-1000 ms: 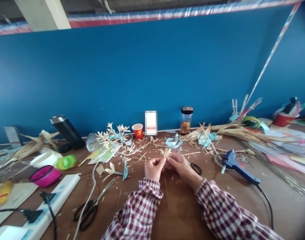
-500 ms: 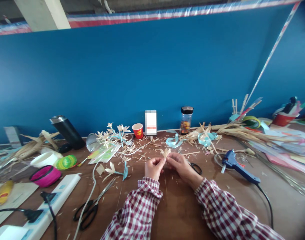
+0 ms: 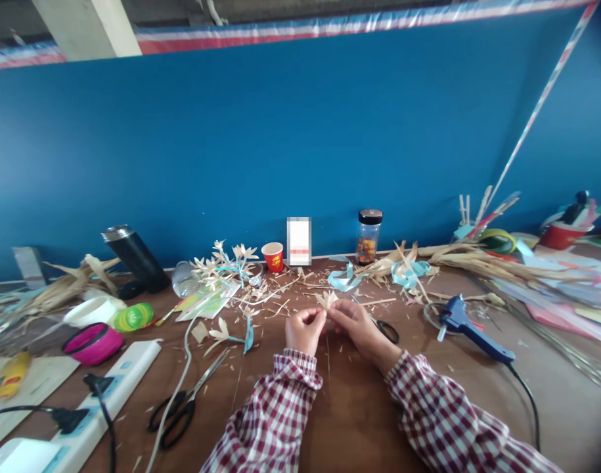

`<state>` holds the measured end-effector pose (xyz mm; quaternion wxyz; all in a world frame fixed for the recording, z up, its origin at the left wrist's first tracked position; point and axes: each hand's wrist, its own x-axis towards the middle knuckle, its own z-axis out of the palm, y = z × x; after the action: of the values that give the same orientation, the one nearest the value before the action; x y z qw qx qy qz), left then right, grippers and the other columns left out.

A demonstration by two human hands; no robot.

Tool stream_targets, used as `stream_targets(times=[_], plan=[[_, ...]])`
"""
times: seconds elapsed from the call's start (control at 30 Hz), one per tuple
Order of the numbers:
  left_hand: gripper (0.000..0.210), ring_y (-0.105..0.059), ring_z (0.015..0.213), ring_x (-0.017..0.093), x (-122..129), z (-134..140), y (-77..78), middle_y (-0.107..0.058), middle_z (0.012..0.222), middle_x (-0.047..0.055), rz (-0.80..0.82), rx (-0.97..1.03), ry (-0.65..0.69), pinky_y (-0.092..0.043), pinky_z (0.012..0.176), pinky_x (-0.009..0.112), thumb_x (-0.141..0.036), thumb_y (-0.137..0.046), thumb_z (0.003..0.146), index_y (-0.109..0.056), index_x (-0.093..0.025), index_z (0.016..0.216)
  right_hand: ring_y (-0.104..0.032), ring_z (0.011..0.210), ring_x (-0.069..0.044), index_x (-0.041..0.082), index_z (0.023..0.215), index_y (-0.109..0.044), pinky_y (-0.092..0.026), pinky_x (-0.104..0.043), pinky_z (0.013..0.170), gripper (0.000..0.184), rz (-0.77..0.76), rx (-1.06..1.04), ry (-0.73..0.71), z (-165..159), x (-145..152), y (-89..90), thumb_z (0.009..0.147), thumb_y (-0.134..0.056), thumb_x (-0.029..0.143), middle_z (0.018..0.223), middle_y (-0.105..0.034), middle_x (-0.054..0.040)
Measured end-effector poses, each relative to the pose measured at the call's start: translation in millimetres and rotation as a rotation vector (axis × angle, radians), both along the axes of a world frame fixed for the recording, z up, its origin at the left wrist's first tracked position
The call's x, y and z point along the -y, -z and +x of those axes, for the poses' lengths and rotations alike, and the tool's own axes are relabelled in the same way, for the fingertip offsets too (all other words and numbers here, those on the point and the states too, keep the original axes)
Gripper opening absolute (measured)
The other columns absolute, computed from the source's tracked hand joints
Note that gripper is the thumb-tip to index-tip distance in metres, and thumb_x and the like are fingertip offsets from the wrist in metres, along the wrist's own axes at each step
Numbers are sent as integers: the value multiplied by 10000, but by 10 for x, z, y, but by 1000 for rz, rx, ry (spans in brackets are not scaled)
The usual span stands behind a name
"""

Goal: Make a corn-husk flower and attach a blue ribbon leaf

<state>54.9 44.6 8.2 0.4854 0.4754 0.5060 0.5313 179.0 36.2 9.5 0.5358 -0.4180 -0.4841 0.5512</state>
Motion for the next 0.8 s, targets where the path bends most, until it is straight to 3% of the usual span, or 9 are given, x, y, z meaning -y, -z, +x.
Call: stream_targets(times=[0.47, 0.8], plan=[[165, -543, 443, 115, -35, -11, 29, -603, 499, 5, 7, 2, -130, -470, 441, 227, -271, -675, 582, -672, -128, 664, -393, 475, -67, 159, 727, -548, -305, -199, 452, 297, 28, 38, 31, -5, -4, 36, 703, -624, 445, 569, -480, 47], [178, -542, 426, 120, 5, 20, -2, -616, 500, 24, 23, -57, -36, -445, 416, 220, -294, -674, 607, -681, -122, 654, -397, 462, -76, 160, 731, -547, -288, -201, 441, 257, 71, 214, 38, 11, 14, -22, 752, -569, 415, 520, -468, 50]])
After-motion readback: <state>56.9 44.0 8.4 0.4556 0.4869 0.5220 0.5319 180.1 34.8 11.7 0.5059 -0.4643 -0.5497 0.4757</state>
